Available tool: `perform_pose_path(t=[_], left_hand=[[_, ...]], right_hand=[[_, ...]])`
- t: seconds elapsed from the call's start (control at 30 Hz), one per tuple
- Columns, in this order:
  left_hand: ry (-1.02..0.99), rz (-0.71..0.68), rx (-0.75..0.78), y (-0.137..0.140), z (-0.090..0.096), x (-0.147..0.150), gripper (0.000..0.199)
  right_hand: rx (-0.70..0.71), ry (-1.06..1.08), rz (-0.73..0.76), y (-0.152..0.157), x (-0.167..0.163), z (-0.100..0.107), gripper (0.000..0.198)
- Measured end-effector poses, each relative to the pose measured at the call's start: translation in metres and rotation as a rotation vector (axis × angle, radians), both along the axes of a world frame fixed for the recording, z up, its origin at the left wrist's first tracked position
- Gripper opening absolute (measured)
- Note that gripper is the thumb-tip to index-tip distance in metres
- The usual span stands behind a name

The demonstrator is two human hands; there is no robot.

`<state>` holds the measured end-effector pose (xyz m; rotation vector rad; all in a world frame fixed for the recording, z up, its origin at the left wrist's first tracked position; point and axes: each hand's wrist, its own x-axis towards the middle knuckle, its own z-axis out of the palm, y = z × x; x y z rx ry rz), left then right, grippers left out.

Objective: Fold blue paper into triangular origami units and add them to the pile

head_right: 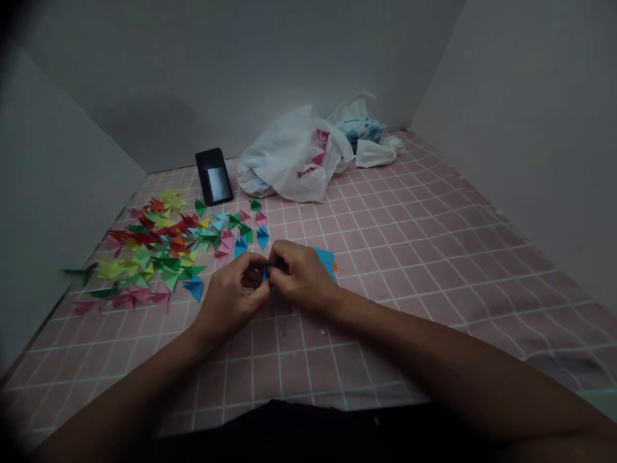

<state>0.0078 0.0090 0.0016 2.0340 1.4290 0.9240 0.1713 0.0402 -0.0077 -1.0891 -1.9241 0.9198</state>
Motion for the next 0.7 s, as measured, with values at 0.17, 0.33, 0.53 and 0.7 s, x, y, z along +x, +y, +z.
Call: perform_pose_path(t=[0.17, 0.33, 0.53, 0.7], left_hand=[[0.044, 0.043, 0.016, -0.0016, -0.0017, -0.0006, 0.018], [0.099, 0.014, 0.042, -0.0008, -0.0008, -0.0008, 0.016], [0.208, 0.027, 0.05, -0.0026, -0.0005, -0.0002, 0.02], [0.268, 0.018, 0.045, -0.0027, -0.0041, -0.0012, 0.016]], right_hand=[[0.009, 0.003, 0.046, -0.0013, -0.0007, -0.0008, 0.01], [0.025, -0.01, 0.038, -0.0007, -0.0006, -0.0017, 0.012], [0.094, -0.05, 0.086, -0.0021, -0.0019, -0.0009, 0.014], [0.113, -0.065, 0.098, -0.0016, -0.0017, -0.0017, 0.015]])
